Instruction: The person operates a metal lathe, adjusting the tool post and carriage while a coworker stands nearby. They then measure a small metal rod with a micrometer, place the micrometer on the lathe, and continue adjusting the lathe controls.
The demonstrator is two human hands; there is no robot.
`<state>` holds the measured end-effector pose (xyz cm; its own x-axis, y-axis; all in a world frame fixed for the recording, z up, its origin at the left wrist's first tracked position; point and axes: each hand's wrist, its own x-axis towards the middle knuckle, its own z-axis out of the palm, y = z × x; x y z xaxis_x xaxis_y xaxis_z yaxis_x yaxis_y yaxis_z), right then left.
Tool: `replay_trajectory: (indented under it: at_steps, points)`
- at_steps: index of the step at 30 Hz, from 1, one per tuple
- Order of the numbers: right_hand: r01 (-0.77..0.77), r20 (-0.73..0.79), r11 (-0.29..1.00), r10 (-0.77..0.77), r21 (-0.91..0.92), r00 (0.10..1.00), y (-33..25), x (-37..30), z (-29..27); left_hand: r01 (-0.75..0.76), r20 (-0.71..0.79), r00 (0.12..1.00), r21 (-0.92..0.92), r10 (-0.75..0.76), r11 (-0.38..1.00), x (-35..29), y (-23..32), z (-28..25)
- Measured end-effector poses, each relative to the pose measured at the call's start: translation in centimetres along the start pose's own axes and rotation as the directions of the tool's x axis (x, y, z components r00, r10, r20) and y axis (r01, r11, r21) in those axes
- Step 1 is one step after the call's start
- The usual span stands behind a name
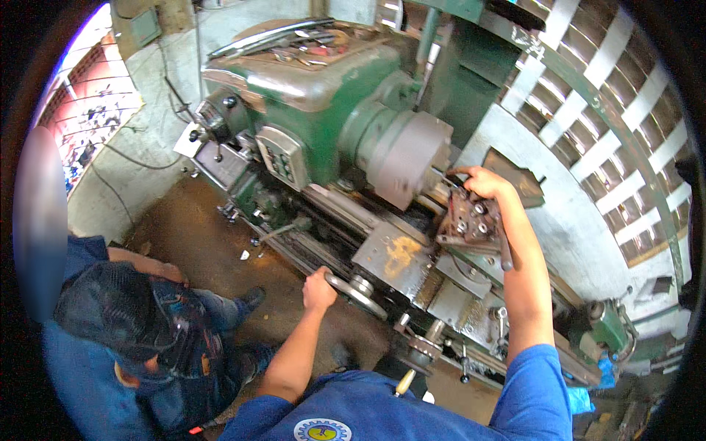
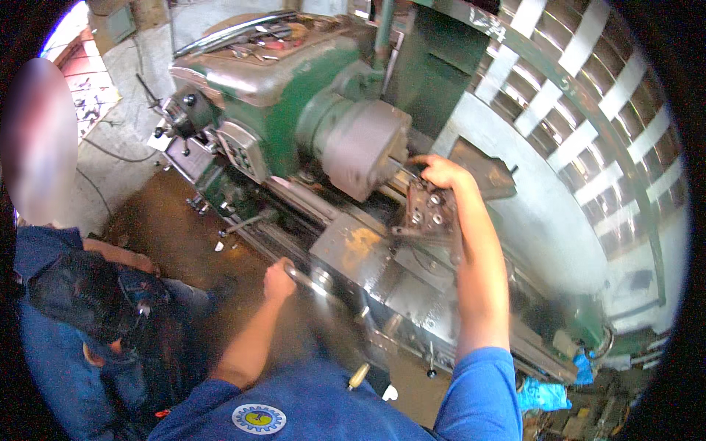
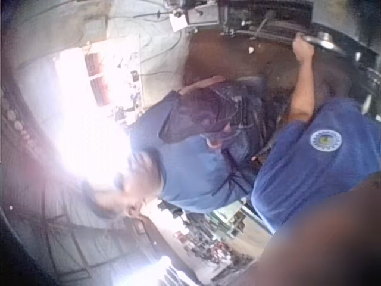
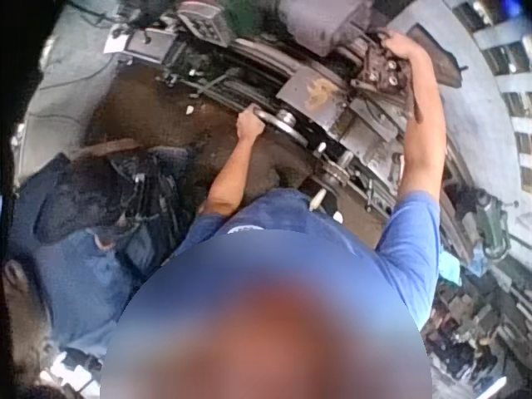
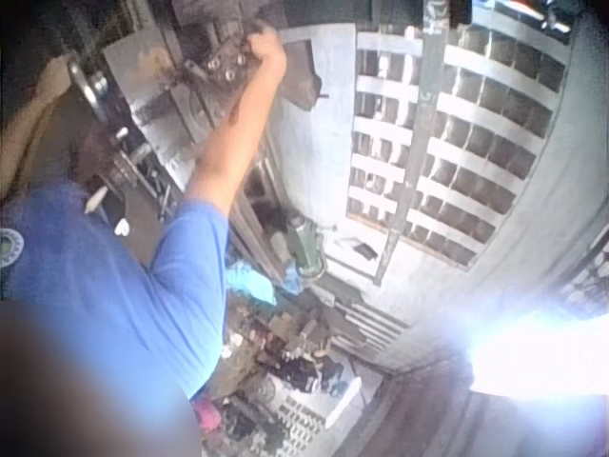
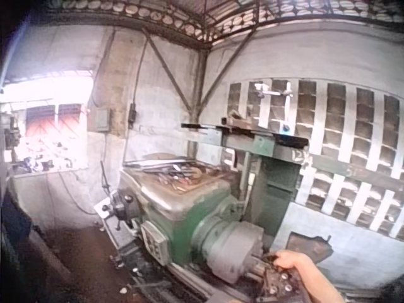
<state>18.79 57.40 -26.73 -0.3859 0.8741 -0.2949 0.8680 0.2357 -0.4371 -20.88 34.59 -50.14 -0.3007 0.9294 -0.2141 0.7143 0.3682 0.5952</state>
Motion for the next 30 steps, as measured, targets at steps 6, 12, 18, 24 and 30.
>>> replay_trajectory:
  at_steps: [6, 12, 18, 24, 30]
  points:
    - [0.021, -0.016, 0.995, -0.023, -0.098, 1.000, -0.4, -0.4, -0.2, 0.020, 0.049, 0.999, -0.021, -0.019, 1.000, -0.1, 0.2, -0.8]
    - [-0.050, -0.189, 0.983, 0.016, -0.176, 0.982, -0.2, -0.2, 0.1, 0.003, 0.023, 1.000, -0.007, -0.003, 1.000, 0.2, -0.6, 0.4]
    - [-0.268, -0.524, 0.927, 0.097, -0.261, 0.846, 0.1, -0.5, 0.8, -0.190, 0.523, 0.837, 0.009, 0.157, 0.982, 3.7, 0.5, -6.3]
    - [-0.263, -0.498, 0.936, 0.116, -0.236, 0.860, 1.0, 0.2, 1.0, -0.804, -0.632, 0.518, -0.130, 0.577, 0.580, 11.4, 16.0, -22.8]
    - [-0.284, -0.410, 0.927, 0.167, -0.243, 0.896, 1.7, 0.9, 0.9, -0.537, -0.505, 0.703, 0.086, 0.501, 0.839, 19.5, 27.9, -30.5]
